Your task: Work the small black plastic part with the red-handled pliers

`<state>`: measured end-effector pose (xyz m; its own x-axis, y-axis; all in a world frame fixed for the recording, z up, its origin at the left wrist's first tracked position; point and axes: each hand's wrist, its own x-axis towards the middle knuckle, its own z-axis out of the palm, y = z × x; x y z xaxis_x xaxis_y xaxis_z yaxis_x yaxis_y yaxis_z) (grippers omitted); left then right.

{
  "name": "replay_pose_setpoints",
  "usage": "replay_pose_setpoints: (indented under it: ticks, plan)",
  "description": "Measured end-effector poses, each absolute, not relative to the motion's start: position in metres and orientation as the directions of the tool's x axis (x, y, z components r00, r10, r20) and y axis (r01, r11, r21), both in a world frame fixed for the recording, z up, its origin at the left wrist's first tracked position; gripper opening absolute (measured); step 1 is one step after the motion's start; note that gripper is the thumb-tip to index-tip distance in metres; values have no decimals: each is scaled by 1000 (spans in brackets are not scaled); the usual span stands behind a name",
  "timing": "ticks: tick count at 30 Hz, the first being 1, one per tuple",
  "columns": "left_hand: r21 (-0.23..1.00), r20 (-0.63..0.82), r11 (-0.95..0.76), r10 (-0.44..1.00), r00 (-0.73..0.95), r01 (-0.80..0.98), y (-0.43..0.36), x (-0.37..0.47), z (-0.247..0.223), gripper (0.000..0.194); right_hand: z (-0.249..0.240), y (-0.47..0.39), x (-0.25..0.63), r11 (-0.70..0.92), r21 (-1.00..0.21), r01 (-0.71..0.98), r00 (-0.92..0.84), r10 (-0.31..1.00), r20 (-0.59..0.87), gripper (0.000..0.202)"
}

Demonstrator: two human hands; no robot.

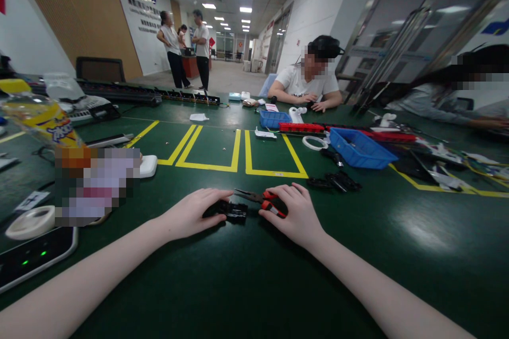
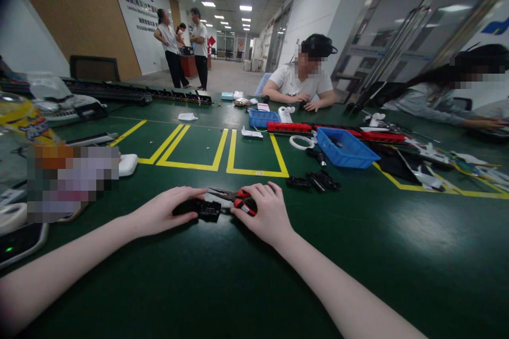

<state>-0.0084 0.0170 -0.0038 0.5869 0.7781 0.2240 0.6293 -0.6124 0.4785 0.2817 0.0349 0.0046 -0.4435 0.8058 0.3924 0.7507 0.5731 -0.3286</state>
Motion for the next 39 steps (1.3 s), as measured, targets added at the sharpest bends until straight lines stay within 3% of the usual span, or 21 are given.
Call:
replay_pose_setpoints:
  ticks: [13,24,39]
  plan:
    - [442,235,-654,745,625,614,17,-7,-3,37,6,34,281,584,-319,746,-453,797,399,39]
    - [550,205,-596,776,597,585,19,-9,-5,35,6,32,280,633,-294,717,-509,762,400,37]
    - [483,270,-651,747,607,586,13,-7,-1,38,7,31,279,598,-229,768,-490,779,392,35]
